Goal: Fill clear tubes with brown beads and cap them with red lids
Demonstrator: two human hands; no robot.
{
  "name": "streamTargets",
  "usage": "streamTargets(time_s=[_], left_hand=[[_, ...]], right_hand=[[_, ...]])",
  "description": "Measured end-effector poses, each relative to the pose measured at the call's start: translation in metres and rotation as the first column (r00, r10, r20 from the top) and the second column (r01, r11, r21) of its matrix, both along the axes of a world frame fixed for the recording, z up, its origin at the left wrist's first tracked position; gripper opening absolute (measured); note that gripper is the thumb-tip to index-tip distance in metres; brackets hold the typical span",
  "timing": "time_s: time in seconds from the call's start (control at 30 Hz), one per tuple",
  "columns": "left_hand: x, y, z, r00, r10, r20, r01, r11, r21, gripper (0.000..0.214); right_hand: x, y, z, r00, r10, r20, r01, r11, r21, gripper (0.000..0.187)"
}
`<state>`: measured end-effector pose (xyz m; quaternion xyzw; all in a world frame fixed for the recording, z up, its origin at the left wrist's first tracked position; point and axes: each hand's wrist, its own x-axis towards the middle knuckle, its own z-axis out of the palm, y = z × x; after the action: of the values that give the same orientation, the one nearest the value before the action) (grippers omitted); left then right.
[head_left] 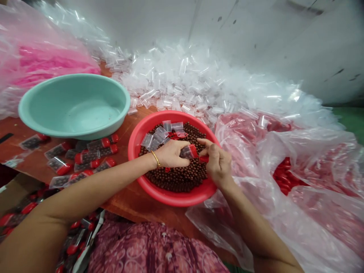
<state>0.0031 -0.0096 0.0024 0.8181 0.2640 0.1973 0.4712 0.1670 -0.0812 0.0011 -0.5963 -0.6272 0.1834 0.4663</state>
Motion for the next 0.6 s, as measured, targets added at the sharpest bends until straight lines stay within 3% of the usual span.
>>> streamTargets(time_s=[0.13,0.27,0.47,0.6], left_hand=[[0.001,-0.002,0.0,0.99,-0.056,-0.131,0.068,0.994,0.086,0.007],[0.004,-0.006,0.003,0.964,-0.079,-0.255,0.124,0.978,0.166,0.009],[0.003,-0.009,-0.001,0.901,-0.028,-0.433,0.191,0.921,0.34,0.028],[0.001,-0.005,0.003,0.937,0.034,-0.348,0.124,0.898,0.423,0.025]], right_hand=[[-0.017,0.025,0.001,0.959,-0.006,-0.283,-0.054,0.978,-0.202,0.072],[-0.03,0.04,0.003,0.928,0.051,-0.368,-0.204,0.898,-0.389,0.079],[-0.036,0.036,0.0,0.922,0.124,-0.367,-0.29,0.849,-0.441,0.07],[-0.033,0.046,0.001,0.812,0.167,-0.56,-0.437,0.81,-0.391,0.085]])
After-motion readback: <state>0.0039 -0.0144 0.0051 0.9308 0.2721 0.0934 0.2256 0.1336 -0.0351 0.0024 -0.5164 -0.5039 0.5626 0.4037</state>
